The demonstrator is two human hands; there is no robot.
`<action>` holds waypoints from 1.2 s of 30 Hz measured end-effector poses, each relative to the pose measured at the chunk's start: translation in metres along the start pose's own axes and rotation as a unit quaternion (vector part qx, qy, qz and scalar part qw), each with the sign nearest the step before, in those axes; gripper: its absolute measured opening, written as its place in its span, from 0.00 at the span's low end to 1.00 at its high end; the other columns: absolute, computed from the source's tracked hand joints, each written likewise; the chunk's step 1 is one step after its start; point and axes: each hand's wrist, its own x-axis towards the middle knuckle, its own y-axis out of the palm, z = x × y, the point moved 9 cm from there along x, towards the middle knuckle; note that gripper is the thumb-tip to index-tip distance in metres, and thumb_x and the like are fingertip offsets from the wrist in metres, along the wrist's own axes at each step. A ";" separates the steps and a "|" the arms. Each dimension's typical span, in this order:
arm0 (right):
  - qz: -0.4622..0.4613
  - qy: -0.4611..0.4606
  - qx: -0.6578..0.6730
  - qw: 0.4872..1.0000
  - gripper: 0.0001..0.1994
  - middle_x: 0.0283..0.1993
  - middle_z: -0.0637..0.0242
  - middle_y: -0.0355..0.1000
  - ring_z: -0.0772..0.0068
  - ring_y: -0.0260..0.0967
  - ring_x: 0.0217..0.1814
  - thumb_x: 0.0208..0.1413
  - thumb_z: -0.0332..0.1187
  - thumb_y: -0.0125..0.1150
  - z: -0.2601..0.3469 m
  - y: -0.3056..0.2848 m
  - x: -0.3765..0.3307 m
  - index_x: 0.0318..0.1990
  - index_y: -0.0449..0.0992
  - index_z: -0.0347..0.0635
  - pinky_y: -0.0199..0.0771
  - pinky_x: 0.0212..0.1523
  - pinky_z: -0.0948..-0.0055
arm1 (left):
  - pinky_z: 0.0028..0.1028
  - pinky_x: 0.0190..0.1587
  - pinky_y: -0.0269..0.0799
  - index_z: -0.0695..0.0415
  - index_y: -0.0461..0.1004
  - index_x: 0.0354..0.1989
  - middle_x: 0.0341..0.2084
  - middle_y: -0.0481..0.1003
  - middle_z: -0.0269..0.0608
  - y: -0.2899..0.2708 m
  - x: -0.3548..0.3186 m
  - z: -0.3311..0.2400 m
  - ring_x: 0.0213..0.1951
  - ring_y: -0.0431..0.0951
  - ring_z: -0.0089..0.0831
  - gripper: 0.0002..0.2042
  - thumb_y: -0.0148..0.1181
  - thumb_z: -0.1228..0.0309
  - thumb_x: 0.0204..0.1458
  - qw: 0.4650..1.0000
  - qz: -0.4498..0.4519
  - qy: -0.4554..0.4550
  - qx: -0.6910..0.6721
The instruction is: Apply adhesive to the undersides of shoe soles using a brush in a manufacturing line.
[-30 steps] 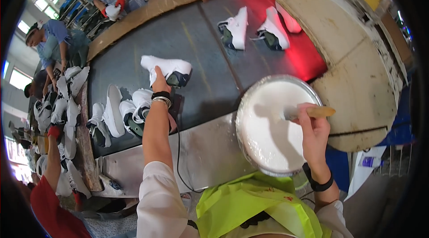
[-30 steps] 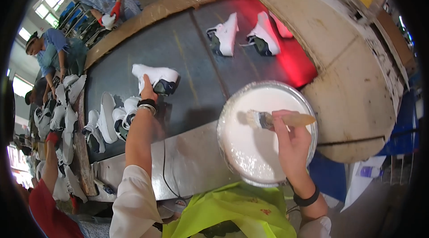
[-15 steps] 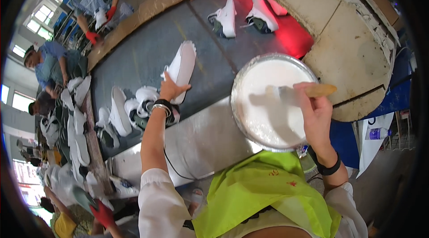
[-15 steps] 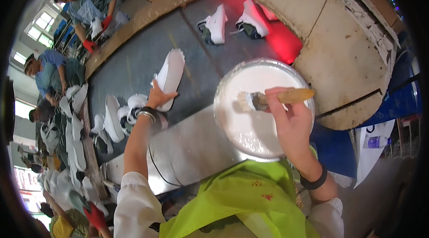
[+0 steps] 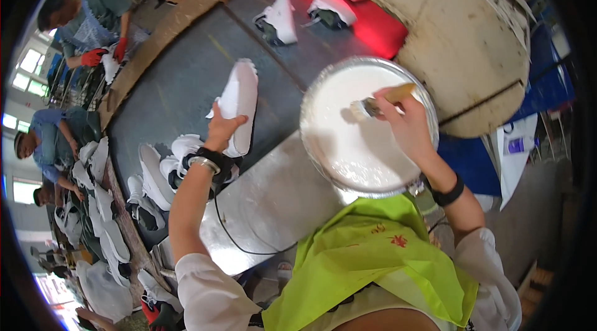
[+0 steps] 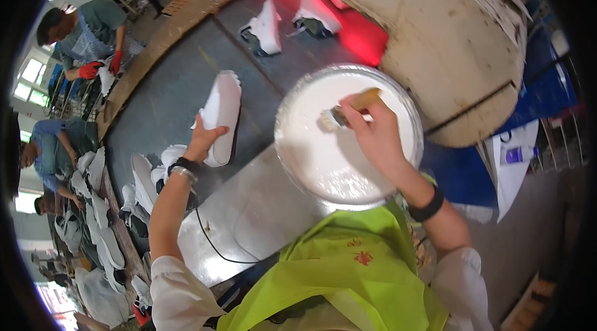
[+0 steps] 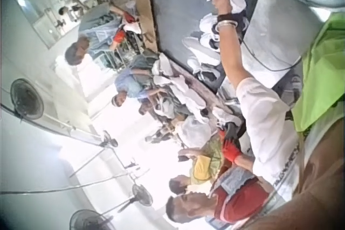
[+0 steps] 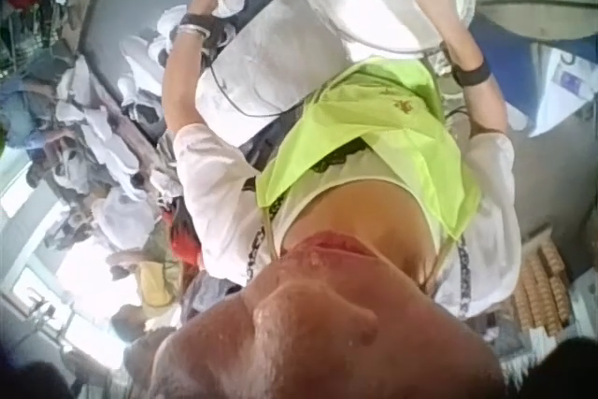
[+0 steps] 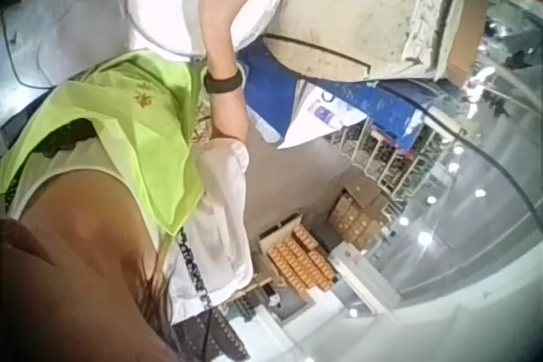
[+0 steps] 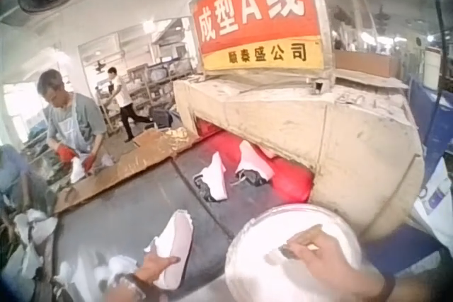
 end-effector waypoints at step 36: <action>0.094 -0.022 -0.012 0.995 0.10 0.31 0.58 0.75 0.67 0.73 0.31 0.57 0.34 0.56 -0.003 0.061 -0.021 0.38 0.75 0.34 0.71 0.34 0.71 | 0.31 0.48 0.73 0.57 0.49 0.66 0.51 0.69 0.45 0.121 -0.301 -0.059 0.48 0.73 0.33 0.37 0.64 0.74 0.49 0.889 0.096 -0.030 -0.447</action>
